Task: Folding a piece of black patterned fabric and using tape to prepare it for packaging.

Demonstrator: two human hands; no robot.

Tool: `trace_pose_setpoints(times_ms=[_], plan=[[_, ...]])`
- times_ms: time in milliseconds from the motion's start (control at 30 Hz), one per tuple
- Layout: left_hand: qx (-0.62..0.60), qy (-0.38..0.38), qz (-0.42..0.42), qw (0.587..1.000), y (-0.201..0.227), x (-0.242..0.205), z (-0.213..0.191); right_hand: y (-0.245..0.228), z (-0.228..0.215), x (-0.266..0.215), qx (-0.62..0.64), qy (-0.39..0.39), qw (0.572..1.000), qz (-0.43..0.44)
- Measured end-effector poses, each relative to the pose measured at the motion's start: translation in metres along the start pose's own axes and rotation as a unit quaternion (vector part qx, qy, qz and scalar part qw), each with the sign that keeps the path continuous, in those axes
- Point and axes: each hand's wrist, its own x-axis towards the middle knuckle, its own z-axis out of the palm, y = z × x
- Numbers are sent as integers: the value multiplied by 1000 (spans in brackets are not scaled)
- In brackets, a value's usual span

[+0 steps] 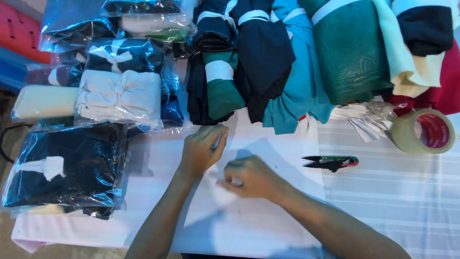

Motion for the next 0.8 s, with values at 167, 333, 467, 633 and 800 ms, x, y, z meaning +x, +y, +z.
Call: trace_pose_setpoints(times_ms=[167,333,467,633,800], plan=[[-22,15,46,999,12,12,-13,29,-19,5,-122,129,980,94],[-79,-11,33,996,15,10,-12,39,-19,3,-172,146,945,238],[-90,-12,28,995,11,11,-11,31,-21,9,-185,128,945,238],[-35,-12,46,998,16,16,-20,36,-23,9,-160,107,948,254],[-7,-54,36,998,15,19,-26,43,-25,8,-142,91,949,268]])
